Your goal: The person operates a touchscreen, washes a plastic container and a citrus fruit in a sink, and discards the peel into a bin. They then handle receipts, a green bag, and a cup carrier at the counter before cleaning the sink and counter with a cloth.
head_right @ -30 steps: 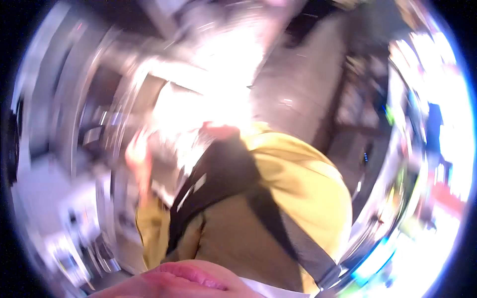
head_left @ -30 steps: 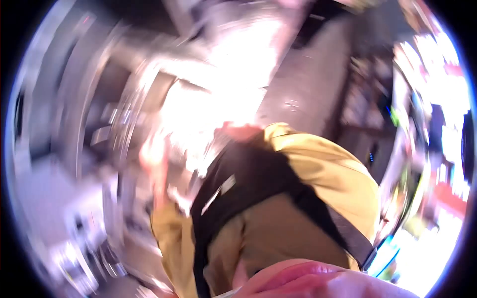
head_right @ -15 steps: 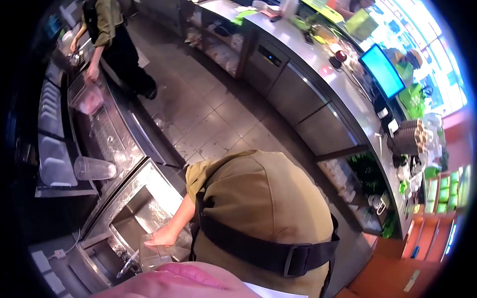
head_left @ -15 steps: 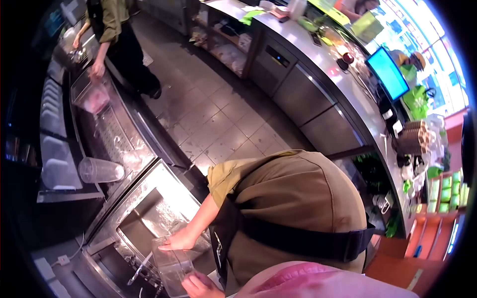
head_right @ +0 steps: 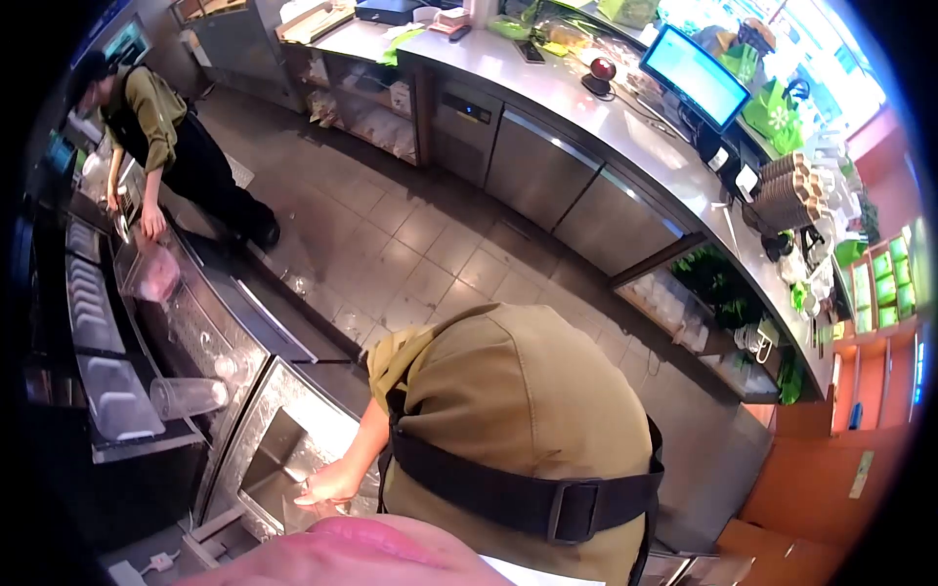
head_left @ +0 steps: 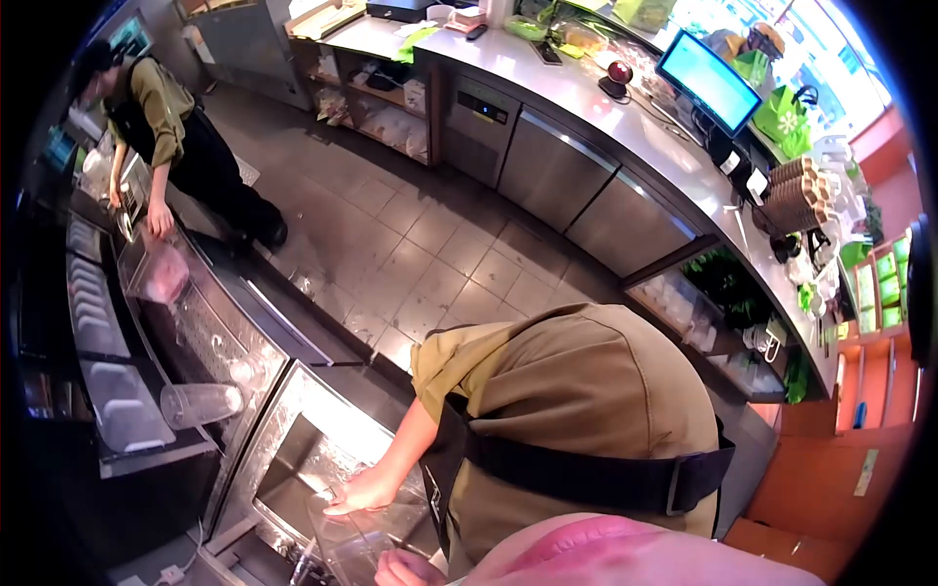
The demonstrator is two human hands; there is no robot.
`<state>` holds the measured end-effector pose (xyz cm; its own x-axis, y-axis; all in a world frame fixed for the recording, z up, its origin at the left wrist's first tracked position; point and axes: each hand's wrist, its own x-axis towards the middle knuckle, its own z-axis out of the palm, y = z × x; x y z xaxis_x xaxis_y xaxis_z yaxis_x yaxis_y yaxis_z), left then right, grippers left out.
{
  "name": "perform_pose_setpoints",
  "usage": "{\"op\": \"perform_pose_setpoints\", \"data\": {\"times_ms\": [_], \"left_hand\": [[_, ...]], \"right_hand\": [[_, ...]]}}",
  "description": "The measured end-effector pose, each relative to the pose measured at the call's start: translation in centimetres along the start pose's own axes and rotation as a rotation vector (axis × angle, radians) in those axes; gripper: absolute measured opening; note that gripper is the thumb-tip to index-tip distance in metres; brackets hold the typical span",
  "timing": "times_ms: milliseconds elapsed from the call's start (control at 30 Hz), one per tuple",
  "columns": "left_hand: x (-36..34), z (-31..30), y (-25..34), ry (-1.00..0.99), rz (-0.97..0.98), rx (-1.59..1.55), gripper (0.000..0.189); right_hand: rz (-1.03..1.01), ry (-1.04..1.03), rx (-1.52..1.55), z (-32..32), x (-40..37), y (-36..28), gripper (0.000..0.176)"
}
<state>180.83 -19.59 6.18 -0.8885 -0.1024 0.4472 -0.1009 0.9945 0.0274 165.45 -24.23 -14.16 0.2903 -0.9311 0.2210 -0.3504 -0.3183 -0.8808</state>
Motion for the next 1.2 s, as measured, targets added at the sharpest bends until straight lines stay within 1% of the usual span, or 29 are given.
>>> {"op": "perform_pose_setpoints", "data": {"times_ms": [67,133,167,200,233,300,433,533,567,667,700,733,800,867,933,967,1000,1033,1067,1100,1133,1167,1200], "left_hand": [[0.8,0.4,0.4,0.004,-0.003,-0.005,0.023],[1.9,0.8,1.0,0.004,-0.003,-0.009,0.025],[2.6,1.1,1.2,0.005,-0.002,-0.014,0.025],[3.3,1.4,1.3,0.003,0.001,-0.014,0.026],[4.0,1.7,1.6,0.004,0.004,-0.014,0.027],[5.7,2.7,2.3,0.009,-0.010,-0.018,0.029],[9.7,4.7,4.2,0.018,-0.053,-0.012,0.032],[13.6,6.9,6.0,0.042,-0.107,-0.017,0.034],[14.9,7.7,6.5,0.060,-0.135,-0.021,0.035],[19.1,10.0,8.0,0.092,-0.207,-0.042,0.038],[20.5,10.7,8.4,0.107,-0.234,-0.057,0.038],[21.8,11.4,8.8,0.125,-0.262,-0.076,0.039],[24.8,13.2,9.3,0.153,-0.328,-0.112,0.041],[26.8,15.5,8.9,0.155,-0.403,-0.168,0.043],[26.7,19.2,7.8,0.084,-0.512,-0.309,0.053],[26.1,20.8,7.2,0.049,-0.575,-0.371,0.059],[25.4,21.1,6.3,0.033,-0.647,-0.428,0.054],[23.7,21.4,5.4,0.015,-0.704,-0.464,0.050],[21.3,20.7,4.5,0.008,-0.781,-0.489,0.046],[19.7,20.4,4.1,0.001,-0.847,-0.522,0.041],[18.4,20.1,3.7,-0.008,-0.921,-0.572,0.037],[17.5,20.3,3.2,-0.009,-1.000,-0.640,0.033],[17.0,21.2,2.4,-0.001,-1.058,-0.746,0.028]], "right_hand": [[-0.034,0.142,-0.039,-0.8,-1.5,-1.2,0.066],[0.029,0.068,-0.123,-4.1,-2.3,-3.6,0.056],[0.042,0.033,-0.127,-5.5,-2.8,-4.3,0.040],[0.198,0.026,0.113,-6.5,-3.5,-4.7,0.038],[0.198,0.038,0.106,-7.4,-4.1,-4.6,0.037],[0.134,0.095,-0.007,-8.7,-5.6,-4.5,0.034],[0.042,0.239,-0.135,-12.5,-8.0,-2.9,0.030],[-0.042,0.399,-0.237,-16.2,-11.1,-1.9,0.028],[-0.114,0.467,-0.297,-17.8,-12.4,-1.9,0.028],[0.243,0.308,-0.498,-23.0,-16.6,-3.1,0.019],[0.297,0.342,-0.493,-24.8,-18.4,-3.8,0.022],[0.303,0.424,-0.525,-25.4,-19.2,-2.2,0.019],[0.323,0.493,-0.553,-28.2,-21.9,-1.8,0.021],[0.348,0.547,-0.645,-30.6,-24.2,-1.3,0.019],[0.423,0.582,-0.722,-32.3,-26.3,-0.5,0.020],[0.410,0.666,-0.648,-33.2,-27.6,-0.1,0.022],[0.400,0.756,-0.589,-34.6,-29.6,-1.7,0.020],[0.580,0.702,-0.547,-35.9,-31.2,-3.4,0.020],[0.390,0.884,-0.686,-35.3,-32.6,-1.1,0.023],[0.526,0.909,-0.608,-35.6,-34.3,-1.9,0.036],[0.826,0.664,-0.629,-36.6,-35.1,-1.6,0.054],[0.744,0.839,-0.661,-35.2,-36.6,-0.6,0.068],[0.811,0.857,-0.482,-34.0,-37.7,-0.1,0.073]]}}
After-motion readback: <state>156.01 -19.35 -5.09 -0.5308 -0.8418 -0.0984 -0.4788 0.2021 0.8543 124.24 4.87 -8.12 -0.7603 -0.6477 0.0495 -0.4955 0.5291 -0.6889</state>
